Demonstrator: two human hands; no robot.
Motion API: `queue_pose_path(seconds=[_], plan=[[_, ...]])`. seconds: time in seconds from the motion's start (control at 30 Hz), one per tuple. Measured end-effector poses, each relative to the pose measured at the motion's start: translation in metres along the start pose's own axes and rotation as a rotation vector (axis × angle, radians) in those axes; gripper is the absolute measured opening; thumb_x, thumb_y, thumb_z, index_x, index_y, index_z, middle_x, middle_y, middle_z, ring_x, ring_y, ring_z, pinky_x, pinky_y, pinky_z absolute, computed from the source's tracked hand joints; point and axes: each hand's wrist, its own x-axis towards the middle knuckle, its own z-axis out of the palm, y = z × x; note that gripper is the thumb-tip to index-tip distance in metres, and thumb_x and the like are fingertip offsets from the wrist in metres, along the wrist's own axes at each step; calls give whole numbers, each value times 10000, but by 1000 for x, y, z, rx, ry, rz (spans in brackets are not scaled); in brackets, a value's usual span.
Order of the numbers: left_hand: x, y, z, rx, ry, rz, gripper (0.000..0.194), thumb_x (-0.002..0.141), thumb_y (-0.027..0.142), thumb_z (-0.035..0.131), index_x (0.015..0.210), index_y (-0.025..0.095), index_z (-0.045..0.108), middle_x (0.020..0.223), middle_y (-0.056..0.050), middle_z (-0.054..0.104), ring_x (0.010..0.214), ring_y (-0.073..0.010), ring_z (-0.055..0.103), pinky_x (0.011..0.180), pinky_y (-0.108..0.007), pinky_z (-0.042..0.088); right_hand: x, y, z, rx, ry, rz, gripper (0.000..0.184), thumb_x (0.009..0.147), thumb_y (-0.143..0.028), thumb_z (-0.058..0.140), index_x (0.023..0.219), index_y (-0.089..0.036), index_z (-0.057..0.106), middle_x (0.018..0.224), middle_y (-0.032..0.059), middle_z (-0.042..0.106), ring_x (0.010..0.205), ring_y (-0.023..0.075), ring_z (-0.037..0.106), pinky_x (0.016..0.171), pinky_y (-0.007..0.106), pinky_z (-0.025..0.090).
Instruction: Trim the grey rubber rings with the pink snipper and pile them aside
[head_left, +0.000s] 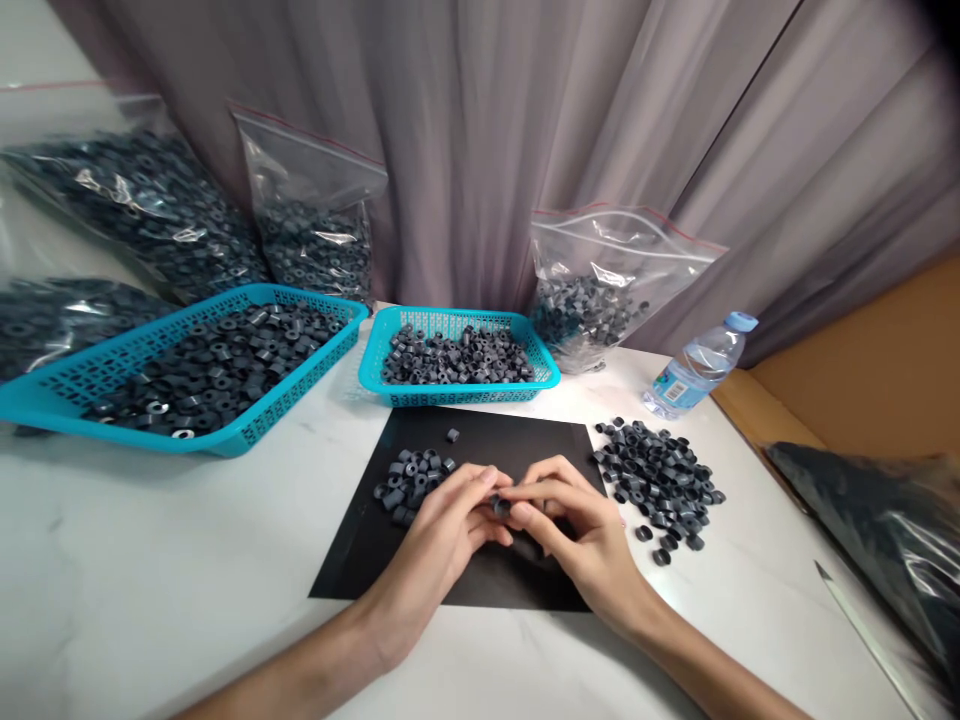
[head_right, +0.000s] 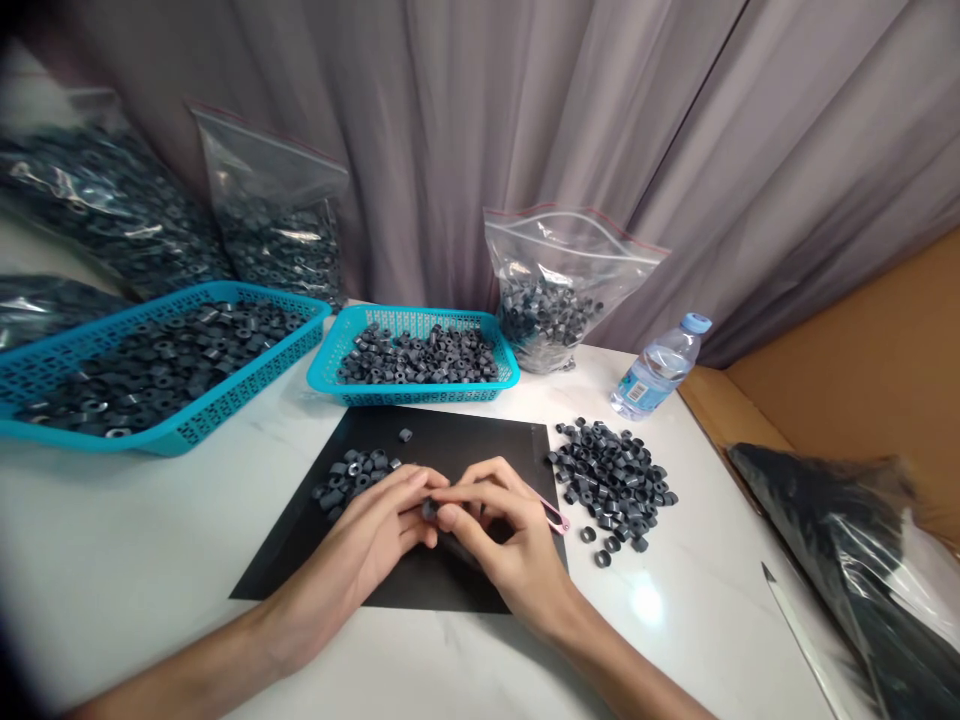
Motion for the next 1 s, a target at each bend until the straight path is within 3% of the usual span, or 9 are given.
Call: queue_pose_path(seconds=[0.2, 0.27, 0.37, 0.5, 0.63, 0.73, 0.8, 0.87, 1.0], plan=[[-1, 12, -1, -116, 64, -60, 114, 879, 266, 653, 851, 156, 645, 804, -5, 582, 665, -83, 506, 551, -184, 397, 16, -4, 1, -105, 64, -15, 292, 977, -415, 546, 1160, -260, 713, 988, 60, 591, 691, 137, 546, 550, 259, 466], [3, 23, -6, -144, 112, -8, 127, 859, 241, 667, 789, 149, 613, 766, 16, 539, 591, -53, 449, 472, -151, 339, 35, -2, 3, -237, 2, -49, 254, 970, -394, 561, 1098, -240, 719, 948, 55, 623, 761, 159, 578, 649, 280, 477], [10, 40, -15, -232, 217, 69, 149, 856, 191, 647, 736, 137, 576, 695, 44, 476, 495, -18, 364, 388, -120, 265, 70, 6, 14, -428, -125, -90, 219, 952, -350, 586, 1094, -241, 712, 906, 27, 656, 716, 143, 575, 682, 282, 452], [19, 55, -28, -340, 345, 121, 162, 882, 108, 550, 725, 118, 589, 661, 40, 465, 477, -10, 400, 367, -101, 296, 102, 19, 34, -456, -75, -73, 162, 900, -362, 661, 945, -219, 723, 781, 4, 667, 677, 148, 563, 643, 272, 401], [22, 57, -31, -317, 393, 105, 162, 892, 125, 546, 758, 107, 635, 708, -21, 589, 568, -55, 555, 452, -118, 452, 103, 14, 37, -426, -52, -88, 114, 876, -311, 689, 831, -211, 718, 801, 9, 692, 679, 150, 568, 652, 273, 405], [20, 53, -27, -255, 346, 33, 170, 901, 211, 583, 819, 99, 681, 813, -98, 693, 743, -149, 681, 631, -212, 584, 94, -8, 24, -331, -32, -131, 192, 939, -371, 614, 923, -209, 716, 918, 32, 722, 777, 167, 613, 707, 282, 450], [18, 50, -23, -205, 270, -35, 226, 908, 297, 602, 865, 101, 707, 886, -127, 727, 868, -208, 711, 759, -285, 613, 89, -25, 15, -133, -30, -186, 192, 919, -389, 649, 917, -213, 724, 945, 37, 733, 853, 186, 642, 750, 295, 472], [15, 47, -21, -182, 185, -91, 281, 918, 355, 598, 911, 105, 726, 941, -131, 743, 930, -236, 717, 834, -325, 609, 85, -37, 9, -59, -91, -220, 165, 909, -378, 671, 937, -230, 738, 943, 28, 734, 846, 184, 645, 753, 306, 478], [13, 43, -20, -178, 66, -161, 351, 958, 378, 539, 943, 92, 742, 949, -125, 764, 871, -222, 739, 838, -304, 601, 83, -45, 3, -186, -319, -303, 132, 915, -344, 676, 946, -261, 774, 948, 30, 729, 909, 204, 635, 871, 376, 471]])
